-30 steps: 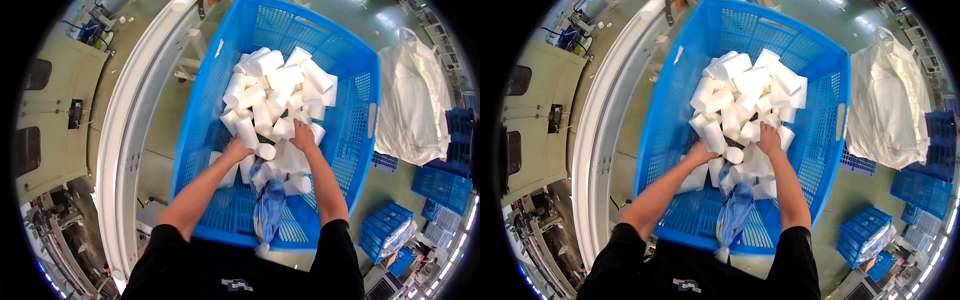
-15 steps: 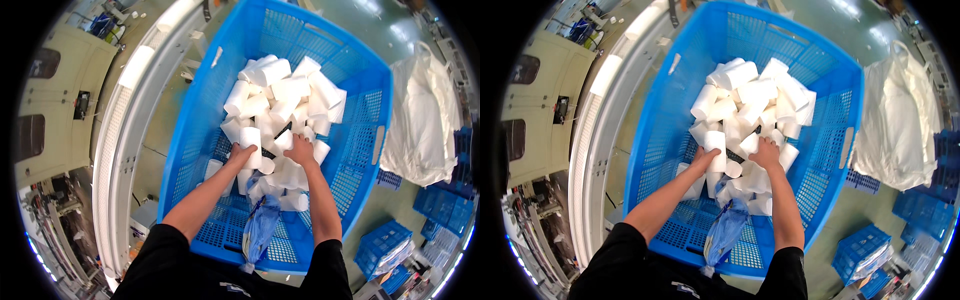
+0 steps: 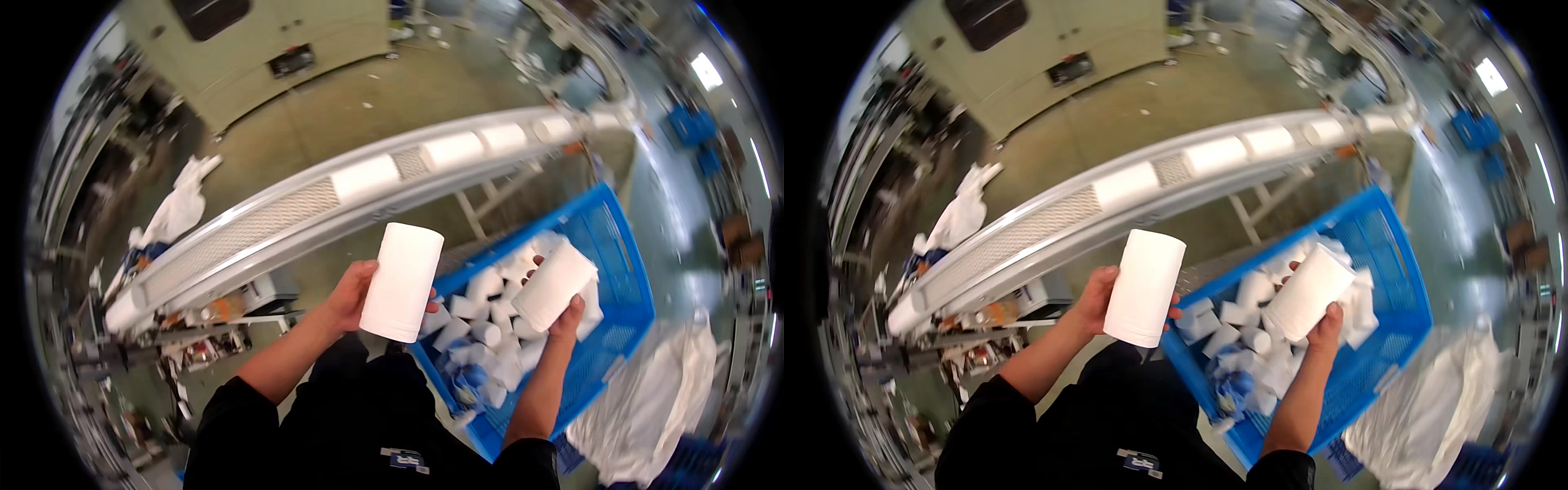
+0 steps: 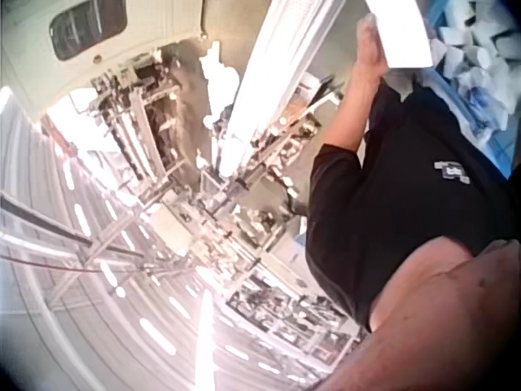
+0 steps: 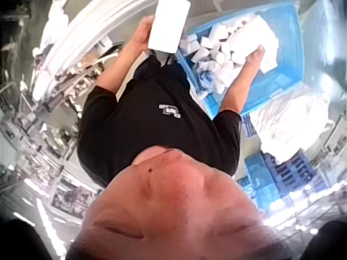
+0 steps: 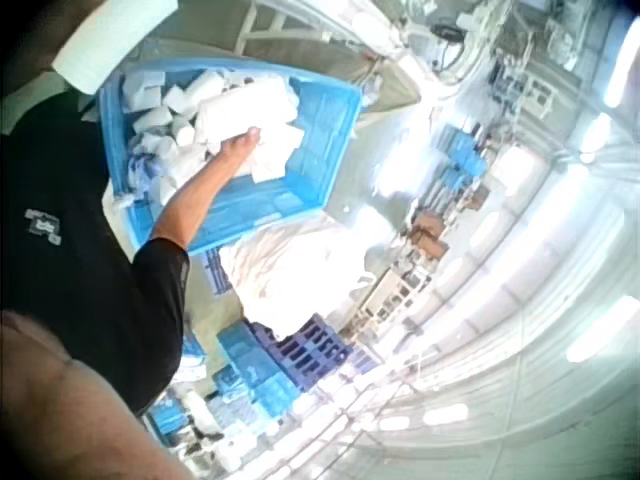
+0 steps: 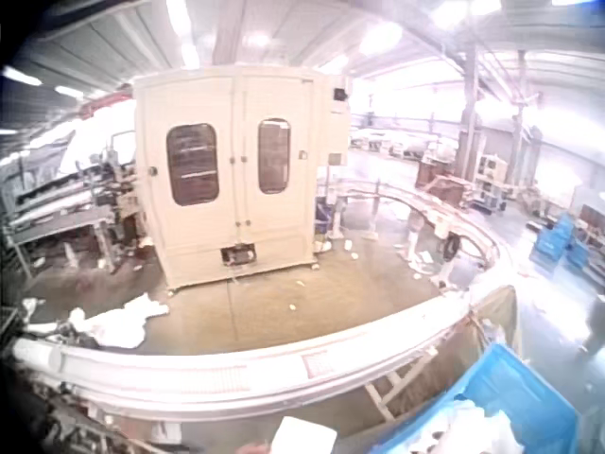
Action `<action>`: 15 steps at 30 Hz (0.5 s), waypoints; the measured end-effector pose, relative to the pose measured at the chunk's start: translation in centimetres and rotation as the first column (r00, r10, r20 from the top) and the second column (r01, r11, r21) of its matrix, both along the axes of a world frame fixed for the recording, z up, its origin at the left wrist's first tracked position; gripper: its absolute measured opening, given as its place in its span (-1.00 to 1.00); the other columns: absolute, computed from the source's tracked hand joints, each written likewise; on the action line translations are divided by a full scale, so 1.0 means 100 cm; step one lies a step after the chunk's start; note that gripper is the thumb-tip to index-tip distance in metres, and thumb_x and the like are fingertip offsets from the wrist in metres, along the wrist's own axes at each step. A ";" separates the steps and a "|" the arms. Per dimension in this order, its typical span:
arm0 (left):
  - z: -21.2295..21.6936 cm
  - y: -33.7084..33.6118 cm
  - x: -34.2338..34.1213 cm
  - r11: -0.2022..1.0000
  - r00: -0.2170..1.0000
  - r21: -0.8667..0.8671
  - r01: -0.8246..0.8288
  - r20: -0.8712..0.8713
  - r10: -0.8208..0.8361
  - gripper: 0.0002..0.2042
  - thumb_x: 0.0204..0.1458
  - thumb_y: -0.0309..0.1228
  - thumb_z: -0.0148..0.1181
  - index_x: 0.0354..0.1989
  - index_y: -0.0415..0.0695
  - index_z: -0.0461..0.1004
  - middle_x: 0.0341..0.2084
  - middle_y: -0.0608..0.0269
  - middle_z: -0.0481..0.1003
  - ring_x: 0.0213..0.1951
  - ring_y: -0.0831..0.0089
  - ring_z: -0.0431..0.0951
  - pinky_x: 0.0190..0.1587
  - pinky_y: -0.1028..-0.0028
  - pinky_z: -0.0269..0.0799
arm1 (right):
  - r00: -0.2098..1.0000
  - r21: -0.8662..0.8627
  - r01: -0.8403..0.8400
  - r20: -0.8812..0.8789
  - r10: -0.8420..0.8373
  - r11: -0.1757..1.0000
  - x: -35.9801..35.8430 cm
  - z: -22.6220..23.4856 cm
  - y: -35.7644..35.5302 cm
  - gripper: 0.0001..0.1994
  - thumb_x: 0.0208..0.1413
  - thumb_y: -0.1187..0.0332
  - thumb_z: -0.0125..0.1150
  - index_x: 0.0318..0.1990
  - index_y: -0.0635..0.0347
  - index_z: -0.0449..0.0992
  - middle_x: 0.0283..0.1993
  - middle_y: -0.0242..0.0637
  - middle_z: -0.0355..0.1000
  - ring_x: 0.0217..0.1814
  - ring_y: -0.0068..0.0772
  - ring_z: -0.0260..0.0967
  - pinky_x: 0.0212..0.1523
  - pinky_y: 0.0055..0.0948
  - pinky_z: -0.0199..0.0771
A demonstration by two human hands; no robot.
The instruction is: The person picks up white cylindrical tubes from a blue crate and places them onto an automated conveyor track one at a time.
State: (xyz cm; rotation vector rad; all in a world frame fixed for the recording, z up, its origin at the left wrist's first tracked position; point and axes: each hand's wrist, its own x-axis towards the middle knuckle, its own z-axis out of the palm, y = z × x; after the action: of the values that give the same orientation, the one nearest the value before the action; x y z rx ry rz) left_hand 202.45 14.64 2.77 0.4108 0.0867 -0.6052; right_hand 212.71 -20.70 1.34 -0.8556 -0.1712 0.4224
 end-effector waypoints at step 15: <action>-0.007 0.250 -0.196 0.389 0.373 -0.051 -0.920 0.195 0.907 -0.32 0.02 -0.13 -0.08 0.30 -0.22 0.04 0.15 -0.16 0.22 0.11 -0.07 0.33 0.07 -0.04 0.34 | 0.814 -0.452 -0.362 0.273 0.513 0.815 0.009 0.005 0.442 -0.25 -0.14 0.45 0.38 0.23 0.24 0.10 0.14 -0.24 0.27 0.19 -0.35 0.23 0.19 -0.34 0.25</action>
State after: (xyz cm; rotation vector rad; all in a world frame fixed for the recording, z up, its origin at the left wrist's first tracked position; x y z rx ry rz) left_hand 182.87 39.65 2.07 0.4135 0.1351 0.5942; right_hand 213.59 23.51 1.87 -1.2897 -0.6875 0.7461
